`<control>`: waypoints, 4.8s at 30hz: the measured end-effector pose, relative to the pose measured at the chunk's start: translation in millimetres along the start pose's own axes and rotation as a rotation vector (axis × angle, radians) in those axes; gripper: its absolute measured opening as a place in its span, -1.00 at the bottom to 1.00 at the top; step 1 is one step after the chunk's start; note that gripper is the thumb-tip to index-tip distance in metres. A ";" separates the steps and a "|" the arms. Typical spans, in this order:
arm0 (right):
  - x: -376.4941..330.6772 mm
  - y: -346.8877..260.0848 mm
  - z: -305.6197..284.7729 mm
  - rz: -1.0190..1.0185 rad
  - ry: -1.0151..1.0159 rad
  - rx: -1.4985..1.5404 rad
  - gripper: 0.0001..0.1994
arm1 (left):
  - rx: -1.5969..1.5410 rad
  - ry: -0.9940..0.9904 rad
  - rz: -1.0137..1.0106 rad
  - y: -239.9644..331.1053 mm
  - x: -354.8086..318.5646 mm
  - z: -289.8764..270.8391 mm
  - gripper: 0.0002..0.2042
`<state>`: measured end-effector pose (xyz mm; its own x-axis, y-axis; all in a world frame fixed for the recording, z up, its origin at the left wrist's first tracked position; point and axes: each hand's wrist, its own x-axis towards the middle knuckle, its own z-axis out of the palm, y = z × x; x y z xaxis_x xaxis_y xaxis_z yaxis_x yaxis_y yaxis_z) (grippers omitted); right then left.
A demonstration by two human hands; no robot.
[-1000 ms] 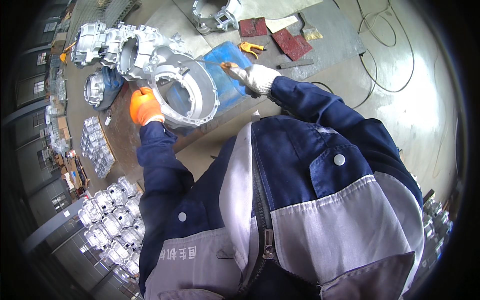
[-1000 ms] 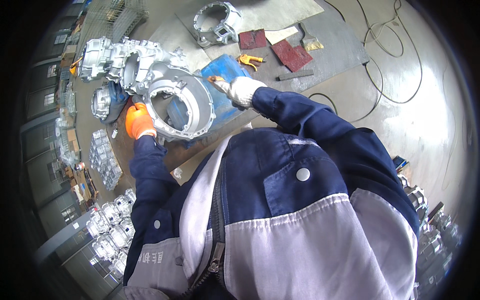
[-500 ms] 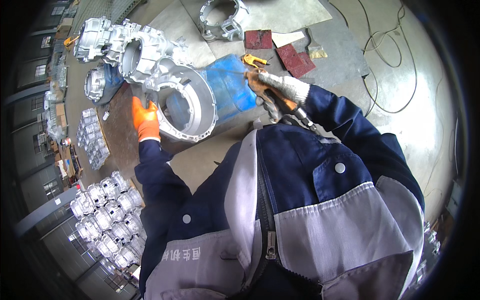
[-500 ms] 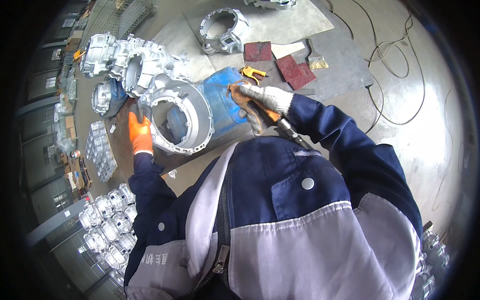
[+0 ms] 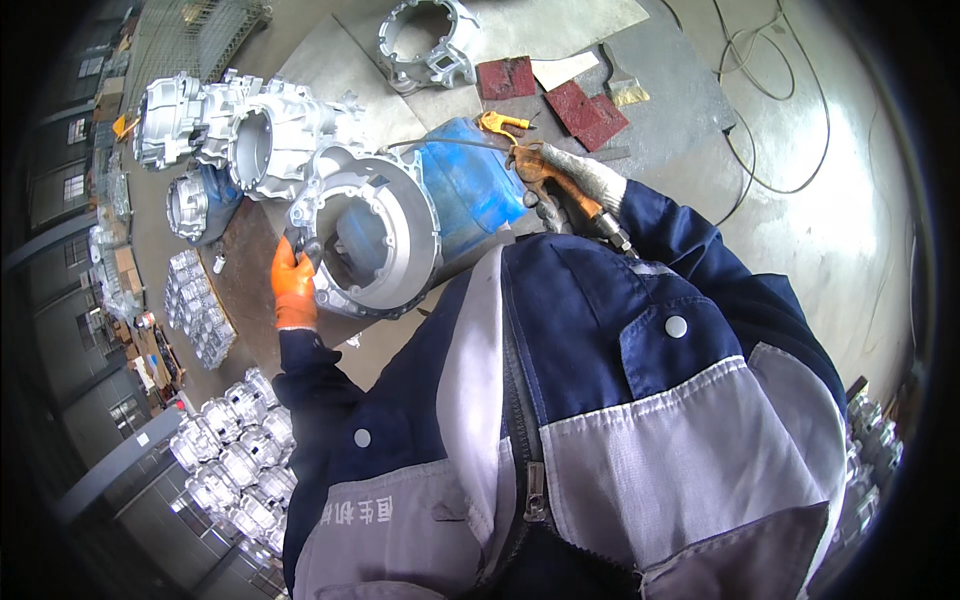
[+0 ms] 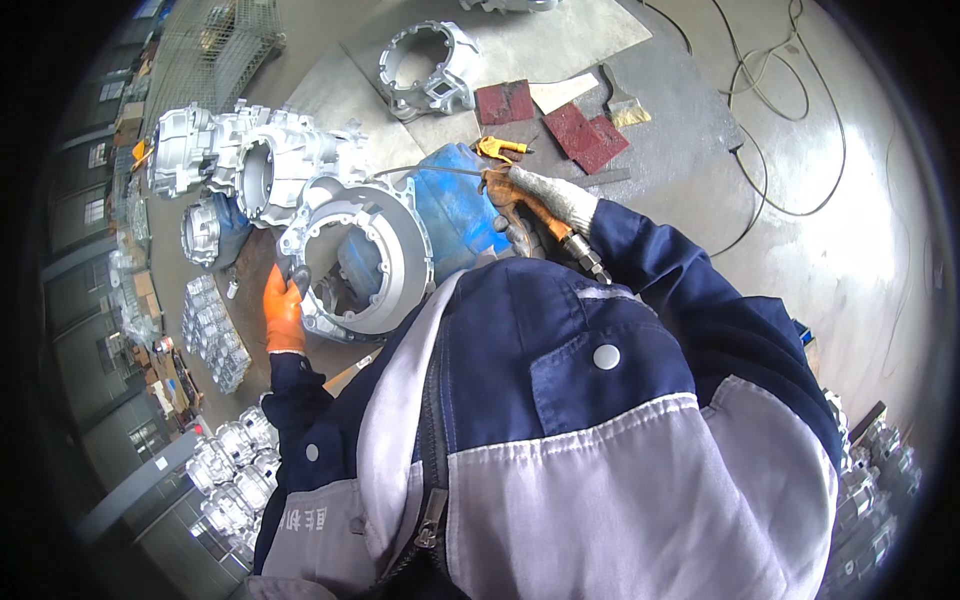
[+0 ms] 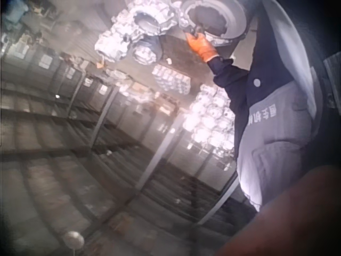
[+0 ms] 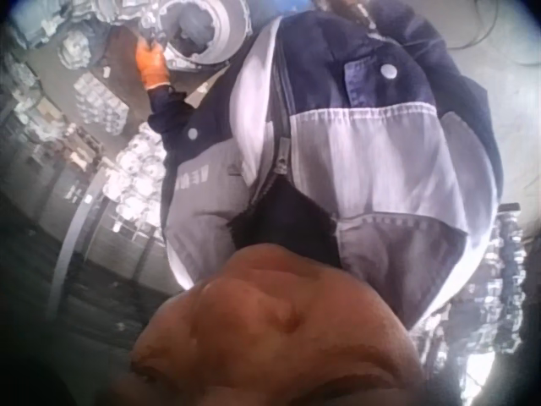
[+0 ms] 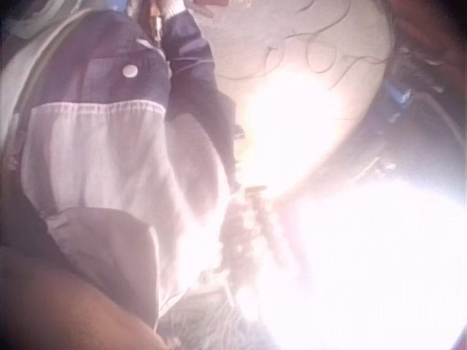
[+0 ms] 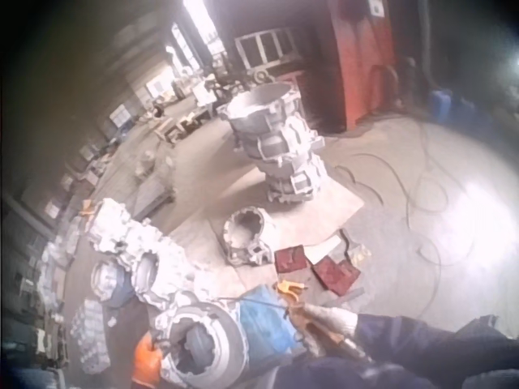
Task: The person picks up a metal housing part, sprays it with a handheld spray gun, and wipes it with a cloth. They repeat this process on several similar metal parts, placing each cleaned part onto a stack.
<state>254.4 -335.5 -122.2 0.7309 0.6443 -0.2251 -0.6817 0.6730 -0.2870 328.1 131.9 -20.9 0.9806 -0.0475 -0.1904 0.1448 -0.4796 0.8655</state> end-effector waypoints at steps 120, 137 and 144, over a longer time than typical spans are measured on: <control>26.2 18.9 -22.7 -0.019 0.397 -0.142 -0.55 | -0.031 -0.084 0.018 13.5 1.3 -2.7 -0.55; 11.3 22.2 -1.1 -0.047 0.462 -0.140 -0.52 | -0.023 -0.092 0.025 11.8 3.1 -6.1 -0.53; 8.3 21.0 6.8 -0.051 0.472 -0.119 -0.50 | 0.000 -0.091 0.022 12.9 3.8 -7.2 -0.52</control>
<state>246.0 -313.6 -123.8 0.7178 0.3579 -0.5973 -0.6558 0.6356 -0.4074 334.6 131.8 -7.1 0.9673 -0.1374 -0.2130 0.1236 -0.4780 0.8696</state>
